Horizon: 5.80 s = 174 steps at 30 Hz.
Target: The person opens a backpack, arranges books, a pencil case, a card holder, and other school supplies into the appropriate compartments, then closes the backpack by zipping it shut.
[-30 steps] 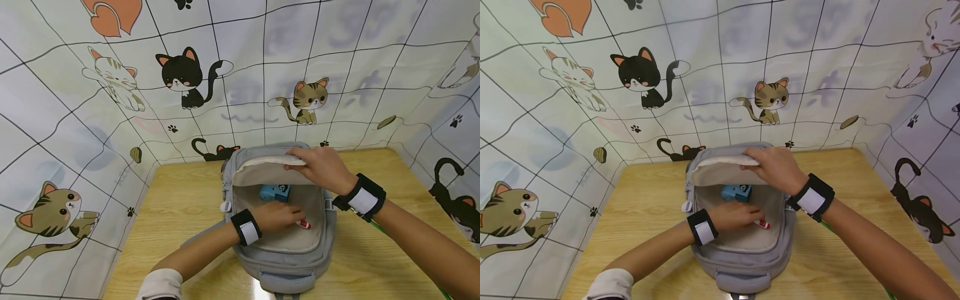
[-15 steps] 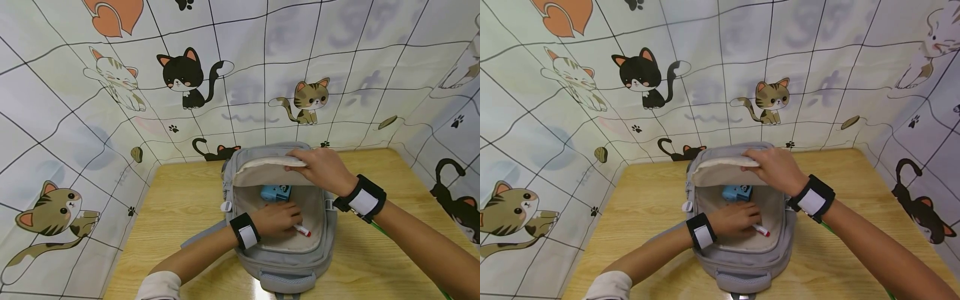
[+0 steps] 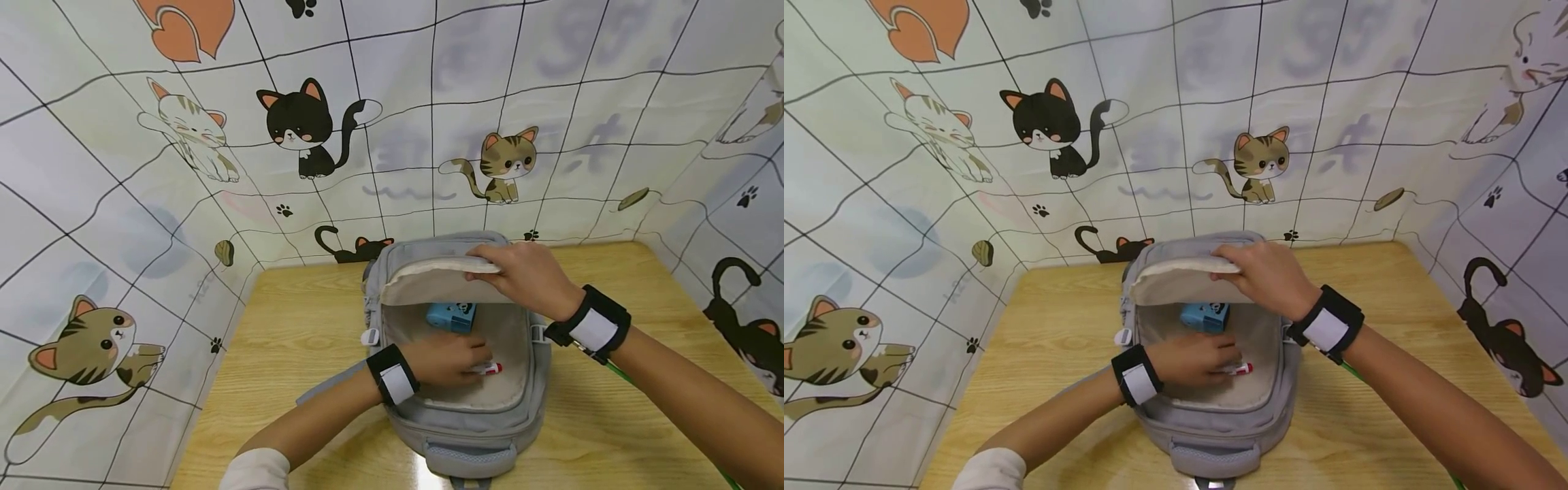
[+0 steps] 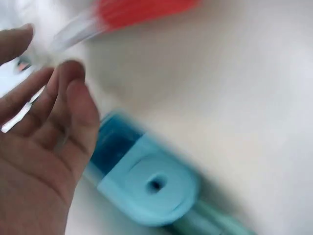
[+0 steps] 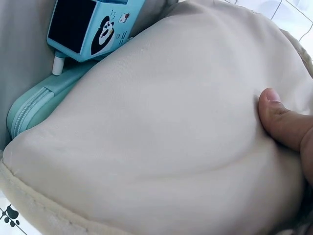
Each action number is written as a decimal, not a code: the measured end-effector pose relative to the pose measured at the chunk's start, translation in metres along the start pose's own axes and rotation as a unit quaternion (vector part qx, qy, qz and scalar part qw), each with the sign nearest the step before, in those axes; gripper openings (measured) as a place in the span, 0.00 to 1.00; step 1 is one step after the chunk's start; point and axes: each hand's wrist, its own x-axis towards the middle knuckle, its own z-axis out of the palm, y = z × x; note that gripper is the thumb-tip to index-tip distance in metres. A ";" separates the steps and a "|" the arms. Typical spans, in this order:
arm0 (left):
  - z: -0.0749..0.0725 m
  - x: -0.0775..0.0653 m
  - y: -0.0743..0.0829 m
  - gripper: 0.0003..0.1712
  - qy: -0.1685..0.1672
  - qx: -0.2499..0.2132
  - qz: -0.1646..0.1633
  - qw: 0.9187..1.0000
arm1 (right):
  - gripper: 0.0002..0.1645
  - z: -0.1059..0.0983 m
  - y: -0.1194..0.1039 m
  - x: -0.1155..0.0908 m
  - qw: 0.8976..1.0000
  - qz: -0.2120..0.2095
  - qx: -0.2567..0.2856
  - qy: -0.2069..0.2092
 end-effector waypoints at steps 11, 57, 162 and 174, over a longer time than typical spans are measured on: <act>-0.093 -0.104 -0.056 0.08 0.098 -0.367 -0.053 0.923 | 0.18 -0.002 -0.001 -0.006 1.000 0.013 -0.002 -0.007; 0.000 -0.126 -0.110 0.02 0.154 -0.188 -0.311 0.919 | 0.32 0.156 -0.008 0.113 0.887 -0.025 -0.042 -0.458; 0.010 -0.120 0.045 0.05 0.141 -0.130 -0.108 0.976 | 0.29 0.145 -0.018 0.101 0.901 -0.014 -0.022 -0.434; -0.024 -0.146 -0.050 0.14 0.249 -0.226 -0.176 0.925 | 0.09 0.073 -0.084 0.014 0.953 -0.224 0.018 -0.201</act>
